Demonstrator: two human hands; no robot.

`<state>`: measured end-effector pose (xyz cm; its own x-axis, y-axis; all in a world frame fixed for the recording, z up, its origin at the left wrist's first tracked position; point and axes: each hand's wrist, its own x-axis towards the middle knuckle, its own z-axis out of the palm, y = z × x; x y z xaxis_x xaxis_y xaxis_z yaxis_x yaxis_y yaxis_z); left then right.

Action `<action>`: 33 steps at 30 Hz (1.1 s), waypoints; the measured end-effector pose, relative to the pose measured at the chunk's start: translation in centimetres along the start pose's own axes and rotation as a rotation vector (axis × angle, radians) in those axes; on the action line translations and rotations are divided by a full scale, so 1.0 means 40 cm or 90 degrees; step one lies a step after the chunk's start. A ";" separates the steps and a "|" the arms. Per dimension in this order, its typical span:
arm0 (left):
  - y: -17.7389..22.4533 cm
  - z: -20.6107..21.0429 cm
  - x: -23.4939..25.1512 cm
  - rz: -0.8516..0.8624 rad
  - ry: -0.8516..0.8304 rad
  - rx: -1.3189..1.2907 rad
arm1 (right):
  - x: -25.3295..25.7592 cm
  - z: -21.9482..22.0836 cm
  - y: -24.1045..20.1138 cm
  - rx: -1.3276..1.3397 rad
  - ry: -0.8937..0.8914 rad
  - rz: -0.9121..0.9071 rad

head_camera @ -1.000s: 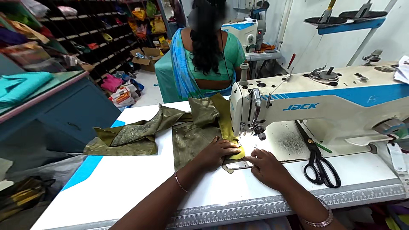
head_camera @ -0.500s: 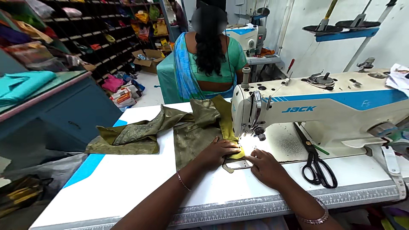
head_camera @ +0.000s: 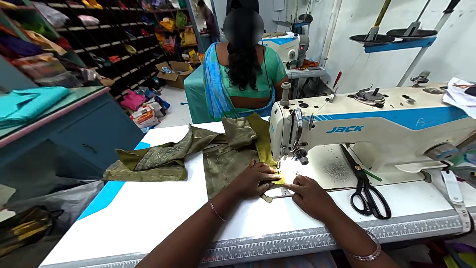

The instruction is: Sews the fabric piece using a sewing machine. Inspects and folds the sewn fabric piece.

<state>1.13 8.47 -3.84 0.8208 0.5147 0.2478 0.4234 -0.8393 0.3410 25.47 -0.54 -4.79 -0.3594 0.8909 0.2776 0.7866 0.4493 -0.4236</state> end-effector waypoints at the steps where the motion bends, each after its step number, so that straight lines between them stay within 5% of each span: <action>1: -0.001 0.000 0.001 0.003 0.000 -0.002 | 0.000 -0.001 -0.001 -0.001 0.000 0.001; 14: 0.067 0.009 0.004 -0.014 0.011 0.097 | 0.007 0.001 -0.001 -0.027 -0.015 0.018; 18: 0.087 0.016 -0.003 -0.130 0.012 0.015 | 0.007 -0.007 -0.011 -0.023 -0.033 0.031; 28: 0.041 0.030 0.024 -0.227 0.097 -0.175 | 0.008 -0.005 -0.006 -0.012 -0.031 0.032; 33: 0.072 0.012 0.007 -0.130 0.020 0.023 | 0.007 -0.003 -0.004 -0.011 -0.022 0.023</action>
<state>2.78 6.12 -3.21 0.7044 0.6793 0.2059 0.5933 -0.7227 0.3546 25.30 -0.39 -4.55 -0.3475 0.9083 0.2328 0.8077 0.4160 -0.4177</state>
